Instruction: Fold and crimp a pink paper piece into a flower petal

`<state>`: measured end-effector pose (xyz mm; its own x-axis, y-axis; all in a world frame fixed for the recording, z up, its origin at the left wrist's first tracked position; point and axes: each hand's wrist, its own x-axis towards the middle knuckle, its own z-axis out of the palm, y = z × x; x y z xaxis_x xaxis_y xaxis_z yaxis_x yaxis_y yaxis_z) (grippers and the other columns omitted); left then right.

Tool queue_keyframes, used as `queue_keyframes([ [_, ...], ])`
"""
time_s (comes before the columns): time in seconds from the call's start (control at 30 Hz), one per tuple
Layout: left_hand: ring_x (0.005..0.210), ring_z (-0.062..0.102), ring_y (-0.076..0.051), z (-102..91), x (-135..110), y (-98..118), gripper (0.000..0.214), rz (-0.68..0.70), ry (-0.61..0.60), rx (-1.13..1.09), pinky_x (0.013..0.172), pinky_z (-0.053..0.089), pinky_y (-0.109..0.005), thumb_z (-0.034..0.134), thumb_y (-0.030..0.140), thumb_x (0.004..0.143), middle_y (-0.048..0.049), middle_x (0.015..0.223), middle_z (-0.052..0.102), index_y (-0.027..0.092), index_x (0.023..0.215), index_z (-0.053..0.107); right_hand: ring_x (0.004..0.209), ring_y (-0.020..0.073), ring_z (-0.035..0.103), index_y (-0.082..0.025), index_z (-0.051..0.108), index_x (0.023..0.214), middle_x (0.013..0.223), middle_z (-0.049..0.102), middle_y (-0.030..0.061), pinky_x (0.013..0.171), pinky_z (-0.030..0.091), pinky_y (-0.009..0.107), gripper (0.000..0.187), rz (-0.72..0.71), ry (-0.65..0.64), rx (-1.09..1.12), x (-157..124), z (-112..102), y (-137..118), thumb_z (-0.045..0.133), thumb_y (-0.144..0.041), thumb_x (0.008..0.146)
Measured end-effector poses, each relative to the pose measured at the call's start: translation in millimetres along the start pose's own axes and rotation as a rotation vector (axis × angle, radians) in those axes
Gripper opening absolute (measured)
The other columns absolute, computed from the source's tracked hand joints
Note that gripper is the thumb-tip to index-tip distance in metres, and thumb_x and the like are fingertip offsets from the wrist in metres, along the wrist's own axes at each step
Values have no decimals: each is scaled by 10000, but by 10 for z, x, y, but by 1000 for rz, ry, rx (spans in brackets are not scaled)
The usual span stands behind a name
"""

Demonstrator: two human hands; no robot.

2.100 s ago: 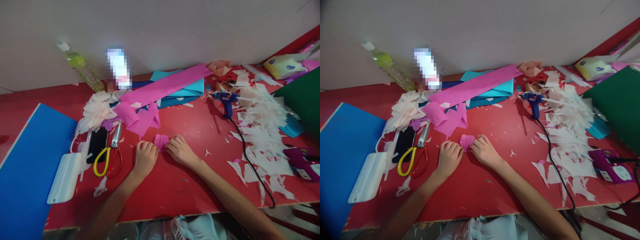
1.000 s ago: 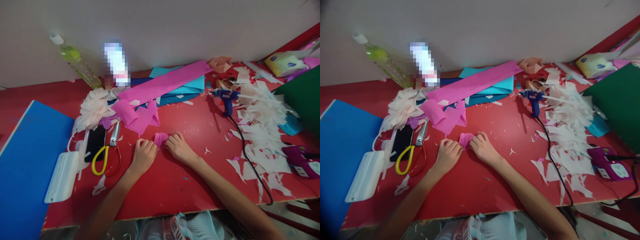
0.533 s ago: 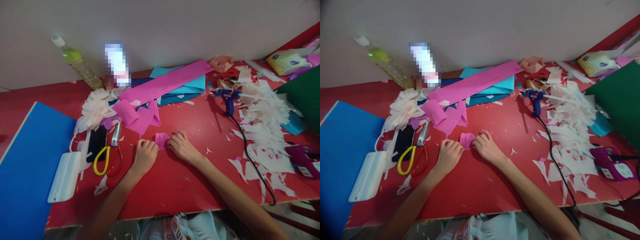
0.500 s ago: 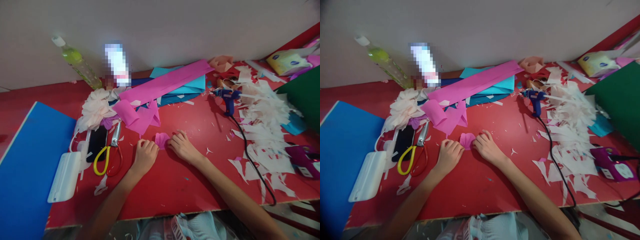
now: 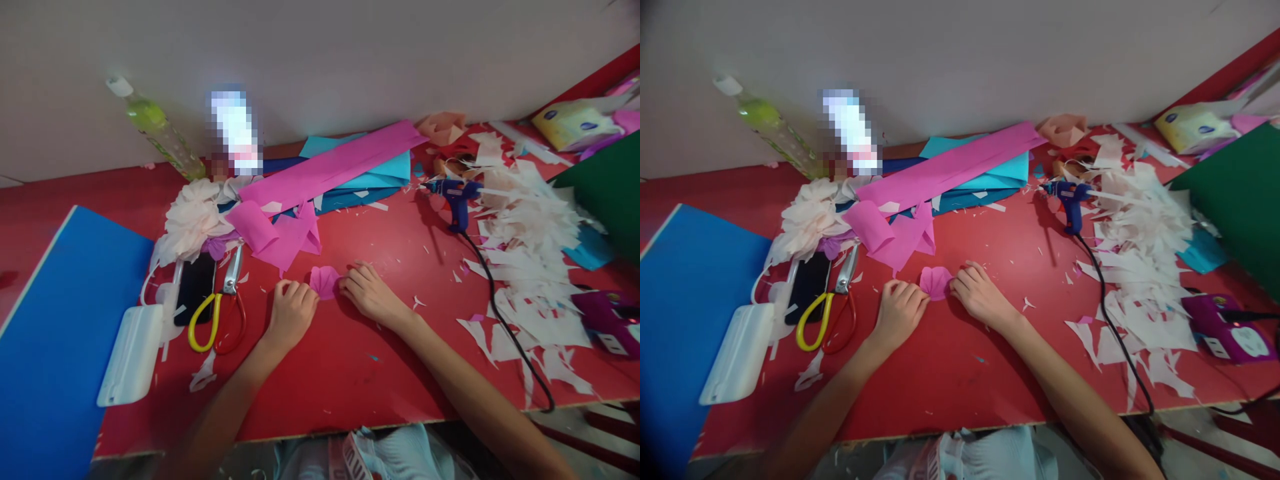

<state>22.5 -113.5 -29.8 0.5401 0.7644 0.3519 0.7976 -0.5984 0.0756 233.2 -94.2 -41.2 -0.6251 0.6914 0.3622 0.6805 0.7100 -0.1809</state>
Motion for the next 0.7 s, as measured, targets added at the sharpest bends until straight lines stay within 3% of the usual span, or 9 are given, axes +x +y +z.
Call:
queue_keyframes([
  [0.27,711,499,-175,51,-28,-19,127,-11,17,-26,805,362,-378,522,161,878,-10,705,595,170,758,565,840,228,478,-146,614,826,770,556,88,912,420,435,259,12,-16,48,-23,-44,34,381,-165,939],
  [0.4,723,504,-172,51,-29,-65,146,31,29,-36,810,362,-382,499,156,890,-15,715,605,166,765,573,877,224,510,-169,585,853,802,587,80,882,436,437,170,57,79,228,-30,-124,34,425,-147,906],
  [0.5,767,515,-173,30,-26,-110,138,108,9,-61,850,357,-390,484,141,894,-18,756,624,162,804,586,902,220,531,-167,585,977,904,621,91,906,423,458,150,48,128,290,-10,-174,-16,457,-171,898],
  [0.7,786,504,-168,9,-30,-131,142,176,-44,-107,883,369,-372,469,124,891,-12,787,623,174,838,591,1090,253,507,-169,540,1241,1216,608,115,1004,361,489,361,-22,-38,217,37,-94,-128,475,-315,918],
])
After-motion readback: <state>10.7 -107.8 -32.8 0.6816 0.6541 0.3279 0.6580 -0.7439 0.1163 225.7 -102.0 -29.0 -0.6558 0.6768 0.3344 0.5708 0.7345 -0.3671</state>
